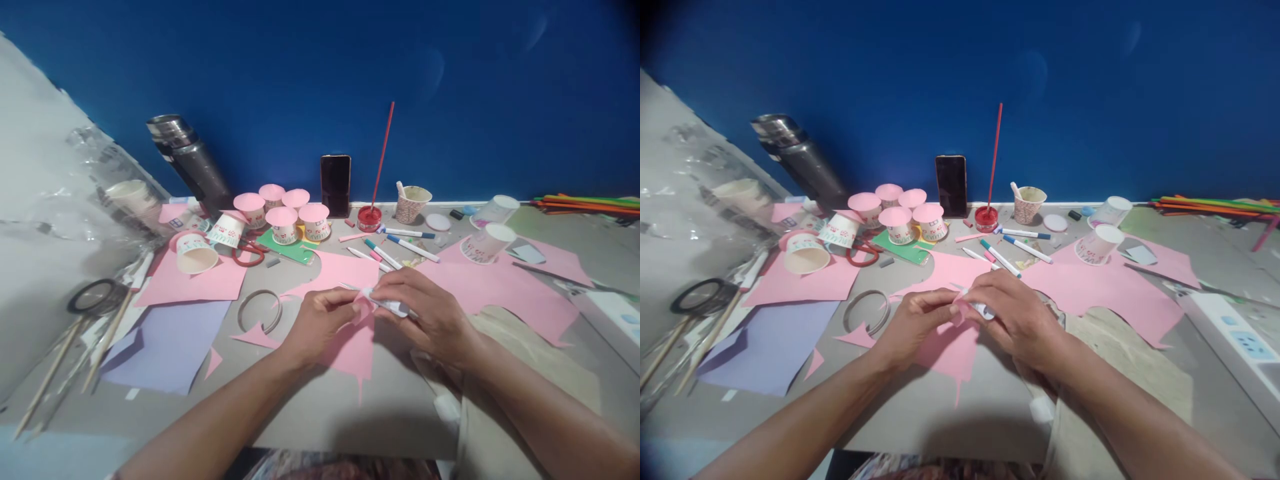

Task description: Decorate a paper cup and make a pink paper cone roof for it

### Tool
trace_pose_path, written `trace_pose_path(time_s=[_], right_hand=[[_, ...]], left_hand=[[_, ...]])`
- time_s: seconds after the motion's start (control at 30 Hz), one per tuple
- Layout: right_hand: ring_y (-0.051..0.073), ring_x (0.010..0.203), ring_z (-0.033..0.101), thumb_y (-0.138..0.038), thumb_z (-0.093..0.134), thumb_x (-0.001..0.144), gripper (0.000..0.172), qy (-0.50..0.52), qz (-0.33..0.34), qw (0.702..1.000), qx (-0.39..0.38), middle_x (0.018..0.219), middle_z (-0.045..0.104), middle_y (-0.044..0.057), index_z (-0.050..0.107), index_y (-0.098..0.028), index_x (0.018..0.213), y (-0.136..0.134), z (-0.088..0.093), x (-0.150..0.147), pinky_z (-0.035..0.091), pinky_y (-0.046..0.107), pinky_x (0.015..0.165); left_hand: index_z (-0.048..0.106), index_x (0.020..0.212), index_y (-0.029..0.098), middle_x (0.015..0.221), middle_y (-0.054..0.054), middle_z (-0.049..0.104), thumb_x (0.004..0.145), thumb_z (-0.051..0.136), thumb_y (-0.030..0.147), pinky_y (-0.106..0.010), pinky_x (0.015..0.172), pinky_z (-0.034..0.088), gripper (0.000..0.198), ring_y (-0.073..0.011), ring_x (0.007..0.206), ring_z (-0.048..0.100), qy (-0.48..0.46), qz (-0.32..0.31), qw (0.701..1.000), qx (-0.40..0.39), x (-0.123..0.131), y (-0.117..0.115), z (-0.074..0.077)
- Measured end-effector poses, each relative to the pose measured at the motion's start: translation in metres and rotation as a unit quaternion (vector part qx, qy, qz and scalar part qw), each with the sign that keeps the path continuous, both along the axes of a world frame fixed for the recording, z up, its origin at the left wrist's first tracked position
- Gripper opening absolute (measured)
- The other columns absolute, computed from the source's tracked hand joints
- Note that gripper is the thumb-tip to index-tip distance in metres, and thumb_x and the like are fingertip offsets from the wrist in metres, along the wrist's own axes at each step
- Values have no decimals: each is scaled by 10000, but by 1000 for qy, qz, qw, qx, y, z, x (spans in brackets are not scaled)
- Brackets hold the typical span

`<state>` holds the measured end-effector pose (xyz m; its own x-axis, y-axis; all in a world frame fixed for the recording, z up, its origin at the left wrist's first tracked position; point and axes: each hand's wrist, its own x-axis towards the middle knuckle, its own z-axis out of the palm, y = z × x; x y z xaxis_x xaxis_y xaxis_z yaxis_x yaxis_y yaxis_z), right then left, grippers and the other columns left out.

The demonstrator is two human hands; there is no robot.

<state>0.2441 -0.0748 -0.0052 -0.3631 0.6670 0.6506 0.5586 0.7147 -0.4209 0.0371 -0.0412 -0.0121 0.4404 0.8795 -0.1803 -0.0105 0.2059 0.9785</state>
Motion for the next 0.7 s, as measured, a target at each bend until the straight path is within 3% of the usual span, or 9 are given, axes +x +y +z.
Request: trace_pose_path(time_s=[0.27,0.47,0.7], right_hand=[[208,922,720,-258,606,1027,124,10,11,1000,17,962,756,88,707,-214,1084,1,1,-3,616,339,819],[207,909,720,-295,624,1025,123,16,-14,999,27,938,755,89,703,-201,1033,2,2,-4,610,325,829],[195,924,715,-260,638,1014,112,12,13,999,29,955,756,99,697,-170,1048,1,2,-6,601,303,839]], left_hand=[[853,877,149,911,-86,764,748,805,284,-313,801,470,193,-213,868,624,10,-12,1000,-9,-1,0,-3],[840,815,148,833,-59,729,774,793,292,-303,789,444,158,-183,815,594,7,-15,1000,-5,-2,1,-3],[849,862,147,843,-66,737,773,784,304,-307,790,431,191,-186,817,585,27,-27,999,11,-1,1,-5]])
